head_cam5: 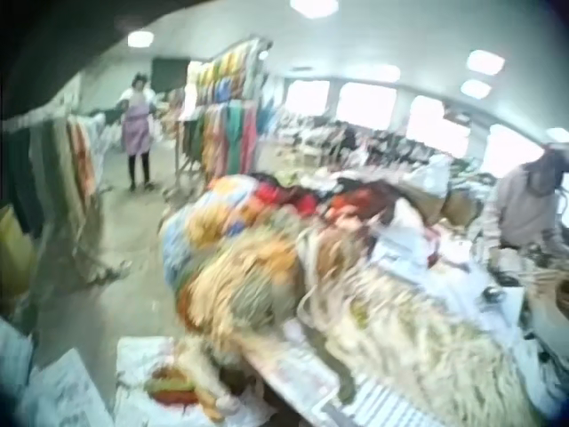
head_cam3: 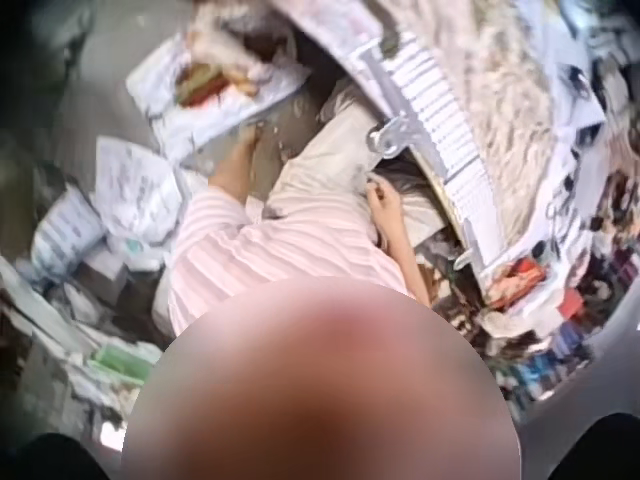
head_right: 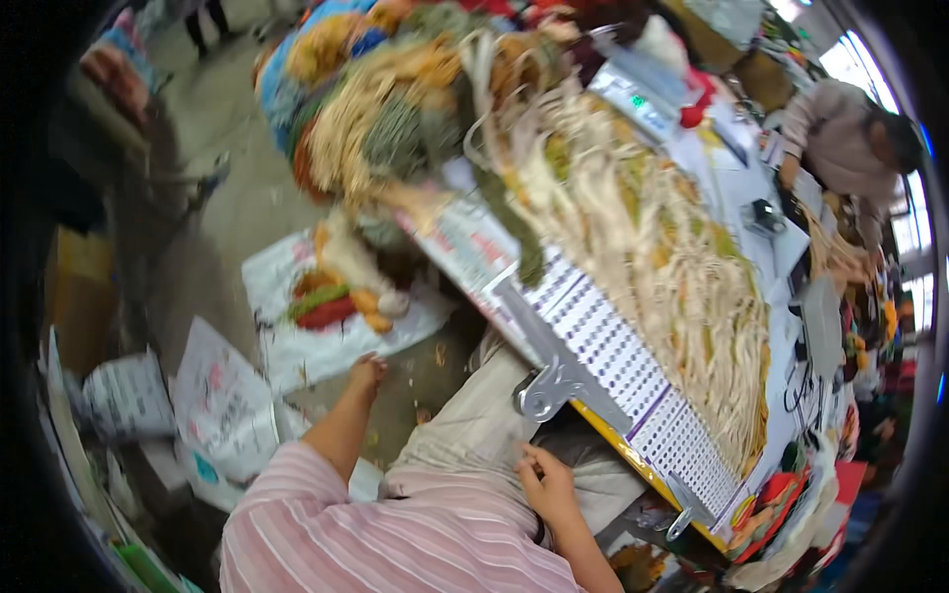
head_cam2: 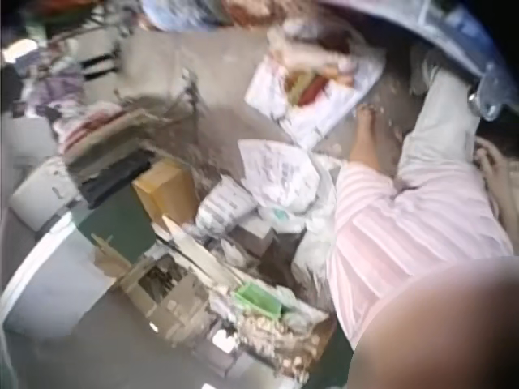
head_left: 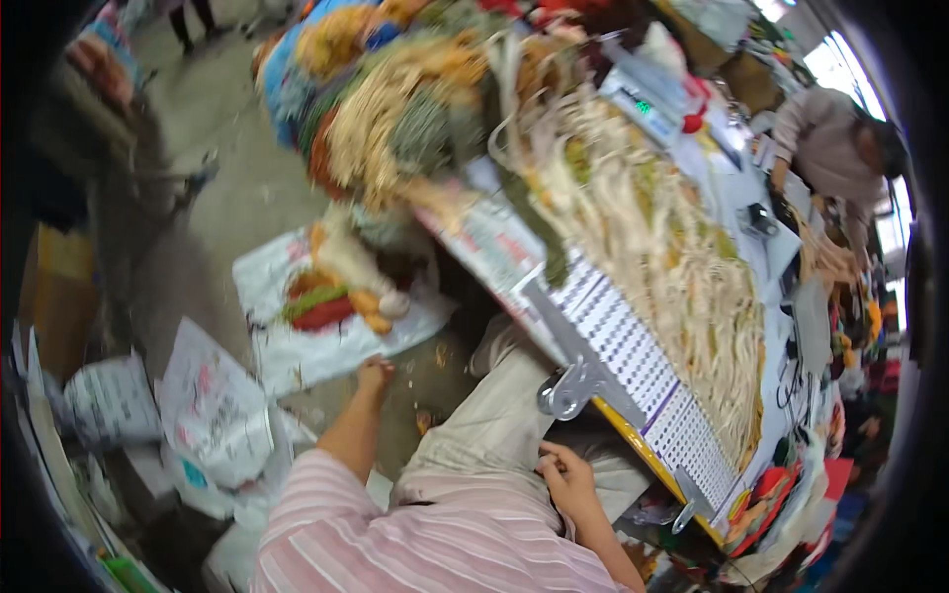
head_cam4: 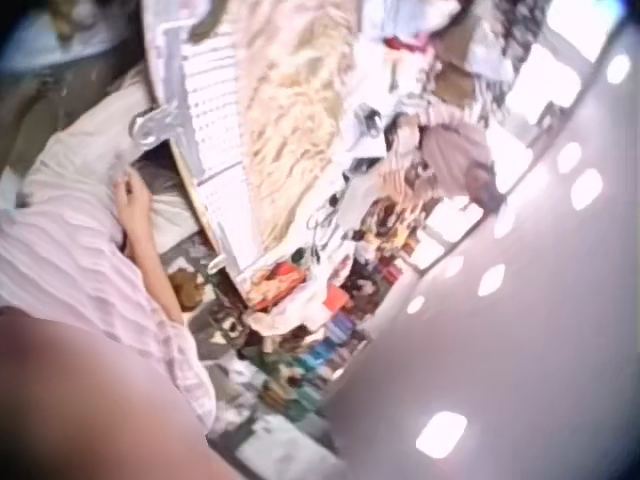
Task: Organizes and attaches bundles of green embroidery thread to a coded sample card.
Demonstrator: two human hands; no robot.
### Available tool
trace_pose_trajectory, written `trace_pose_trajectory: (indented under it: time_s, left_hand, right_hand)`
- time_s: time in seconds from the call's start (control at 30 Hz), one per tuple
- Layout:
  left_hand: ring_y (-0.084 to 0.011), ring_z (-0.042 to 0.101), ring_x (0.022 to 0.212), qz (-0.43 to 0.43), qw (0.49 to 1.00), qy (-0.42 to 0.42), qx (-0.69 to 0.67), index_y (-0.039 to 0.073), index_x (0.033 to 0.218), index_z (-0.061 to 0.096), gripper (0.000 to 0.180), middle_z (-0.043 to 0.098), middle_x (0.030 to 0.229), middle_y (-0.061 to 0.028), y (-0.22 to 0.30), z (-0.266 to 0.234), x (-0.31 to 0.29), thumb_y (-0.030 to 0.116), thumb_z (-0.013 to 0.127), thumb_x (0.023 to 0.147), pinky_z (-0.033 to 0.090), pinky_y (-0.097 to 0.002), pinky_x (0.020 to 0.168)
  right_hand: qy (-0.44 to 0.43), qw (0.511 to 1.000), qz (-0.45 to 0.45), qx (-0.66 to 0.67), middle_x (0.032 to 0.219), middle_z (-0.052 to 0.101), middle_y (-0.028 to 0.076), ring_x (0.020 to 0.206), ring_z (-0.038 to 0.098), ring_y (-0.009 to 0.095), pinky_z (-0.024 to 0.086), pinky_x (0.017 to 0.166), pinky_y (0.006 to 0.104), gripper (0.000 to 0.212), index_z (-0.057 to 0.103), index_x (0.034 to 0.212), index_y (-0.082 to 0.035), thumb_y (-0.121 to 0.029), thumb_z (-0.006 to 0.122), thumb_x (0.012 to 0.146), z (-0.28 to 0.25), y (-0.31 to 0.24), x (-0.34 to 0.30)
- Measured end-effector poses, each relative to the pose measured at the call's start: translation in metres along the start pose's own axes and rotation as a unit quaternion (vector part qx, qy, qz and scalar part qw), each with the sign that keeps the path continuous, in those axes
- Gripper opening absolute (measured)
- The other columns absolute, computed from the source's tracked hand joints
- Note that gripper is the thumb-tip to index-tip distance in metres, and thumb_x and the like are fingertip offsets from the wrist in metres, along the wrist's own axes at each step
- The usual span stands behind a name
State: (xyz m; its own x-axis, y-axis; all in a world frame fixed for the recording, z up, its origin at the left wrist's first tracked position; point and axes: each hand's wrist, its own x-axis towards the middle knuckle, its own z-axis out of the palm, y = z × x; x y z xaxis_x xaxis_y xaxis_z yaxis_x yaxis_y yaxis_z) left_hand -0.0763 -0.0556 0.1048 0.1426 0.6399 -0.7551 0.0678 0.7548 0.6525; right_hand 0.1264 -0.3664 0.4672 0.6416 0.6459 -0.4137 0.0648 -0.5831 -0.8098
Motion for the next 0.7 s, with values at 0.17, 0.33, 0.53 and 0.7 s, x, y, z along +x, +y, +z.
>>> trace_pose_trajectory:
  time_s: [0.17, 0.33, 0.53, 0.7]
  left_hand:
    - [-0.0155, 0.053, 0.098, 0.526, 0.849, 0.028, -0.034, 0.003, 0.115, 0.051, 0.024, 0.055, 0.107, -0.0065, 0.238, 0.112, -0.054, 0.007, 0.054, 0.092, 0.04, -0.0282, 0.092]
    - [-0.0186, 0.062, 0.085, 0.606, 0.776, -0.173, 0.03, -0.002, 0.103, 0.059, 0.02, 0.063, 0.093, -0.0098, 0.42, 0.232, -0.169, 0.013, 0.059, 0.09, 0.05, -0.0324, 0.075]
    - [-0.0363, 0.05, 0.108, 0.615, 0.703, 0.064, 0.351, 0.004, 0.124, 0.045, 0.056, 0.051, 0.115, -0.0188, 0.43, 0.348, -0.198, 0.034, 0.068, 0.083, 0.041, -0.0446, 0.091]
    - [-0.0359, 0.047, 0.114, 0.637, 0.682, 0.179, 0.312, 0.006, 0.117, 0.054, 0.048, 0.05, 0.117, -0.0193, 0.485, 0.408, -0.153, 0.034, 0.066, 0.079, 0.039, -0.0474, 0.095]
  right_hand:
    - [0.047, 0.999, -0.007, 0.015, 0.079, 0.068, 0.009, 0.073, 0.065, 0.014, 0.052, 0.069, 0.0279, 0.026, 0.063, 0.11, -0.001, -0.008, 0.061, 0.085, -0.018, 0.007, -0.014]
    - [0.064, 0.997, -0.03, 0.018, 0.079, 0.067, 0.009, 0.073, 0.065, 0.015, 0.051, 0.069, 0.0284, 0.026, 0.063, 0.11, -0.003, -0.008, 0.062, 0.084, -0.025, 0.012, -0.018]
    - [0.086, 0.994, -0.059, 0.015, 0.08, 0.066, 0.011, 0.072, 0.064, 0.018, 0.05, 0.069, 0.0289, 0.027, 0.064, 0.109, -0.005, -0.008, 0.064, 0.083, -0.036, 0.01, -0.026]
    - [0.113, 0.994, 0.002, 0.011, 0.078, 0.065, 0.011, 0.07, 0.063, 0.018, 0.05, 0.068, 0.0288, 0.028, 0.064, 0.11, -0.004, -0.009, 0.065, 0.083, -0.053, 0.031, -0.041]
